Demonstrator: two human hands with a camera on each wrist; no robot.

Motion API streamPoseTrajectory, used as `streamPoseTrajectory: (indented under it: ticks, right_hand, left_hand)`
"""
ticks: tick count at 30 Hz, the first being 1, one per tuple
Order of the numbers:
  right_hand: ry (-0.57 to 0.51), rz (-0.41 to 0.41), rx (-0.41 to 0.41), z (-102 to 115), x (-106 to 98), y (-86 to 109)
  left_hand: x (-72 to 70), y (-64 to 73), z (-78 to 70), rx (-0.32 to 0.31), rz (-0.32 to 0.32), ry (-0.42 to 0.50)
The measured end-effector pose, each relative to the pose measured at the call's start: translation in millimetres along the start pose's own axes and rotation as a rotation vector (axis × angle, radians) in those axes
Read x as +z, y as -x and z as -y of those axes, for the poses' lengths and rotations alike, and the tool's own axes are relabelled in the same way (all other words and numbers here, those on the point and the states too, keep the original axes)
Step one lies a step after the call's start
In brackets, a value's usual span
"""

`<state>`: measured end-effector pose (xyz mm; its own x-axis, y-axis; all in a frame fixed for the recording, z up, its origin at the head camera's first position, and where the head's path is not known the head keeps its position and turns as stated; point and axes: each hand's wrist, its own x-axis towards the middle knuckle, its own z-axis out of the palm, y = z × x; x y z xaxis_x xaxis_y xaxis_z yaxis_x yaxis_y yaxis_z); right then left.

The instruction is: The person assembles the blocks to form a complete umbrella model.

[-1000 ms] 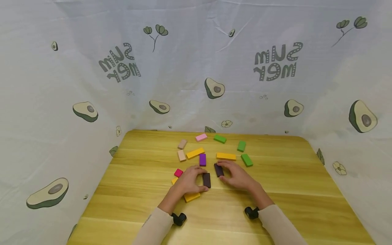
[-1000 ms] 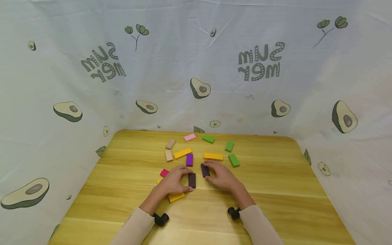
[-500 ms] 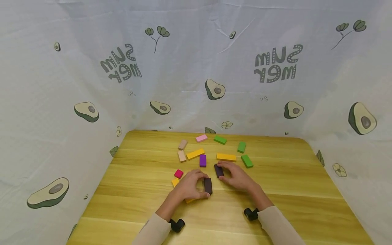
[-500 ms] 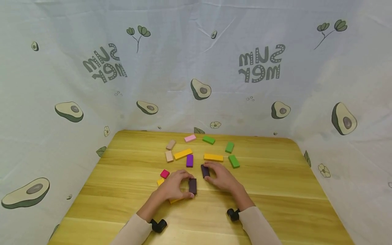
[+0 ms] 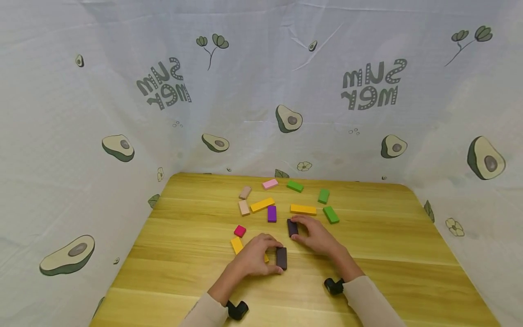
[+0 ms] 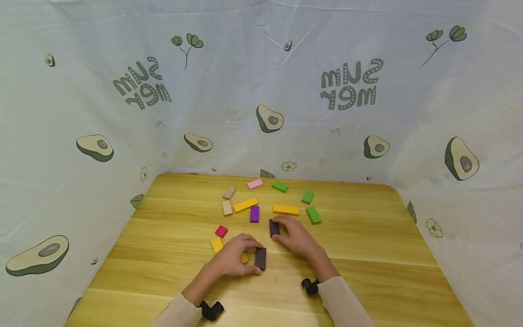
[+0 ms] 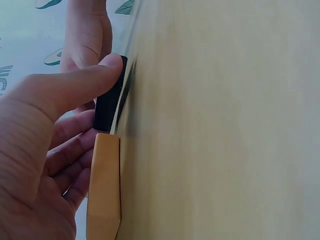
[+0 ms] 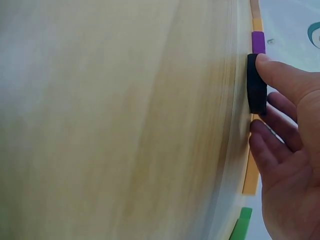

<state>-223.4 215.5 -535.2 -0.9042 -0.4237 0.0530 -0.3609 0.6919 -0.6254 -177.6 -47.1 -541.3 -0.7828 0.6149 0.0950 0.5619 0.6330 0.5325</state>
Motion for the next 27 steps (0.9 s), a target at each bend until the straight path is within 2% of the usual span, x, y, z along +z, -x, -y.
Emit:
streamPoseTrajectory:
  ticks: [14,23,27]
  right_hand:
    - [0.02,0.011,-0.039,-2.4,1.5,-0.3]
    - [0.016,0.021,-0.017,-2.6,2.0,-0.4]
    - [0.021,0.022,-0.025,-4.7,2.0,-0.3]
  left_hand:
    - [5.6,1.3,3.0,0.015,-0.008,0.005]
    - [6.6,5.8,3.8,-0.023,-0.039,0.095]
    - [6.5,6.0,4.0,-0.008,-0.055,0.089]
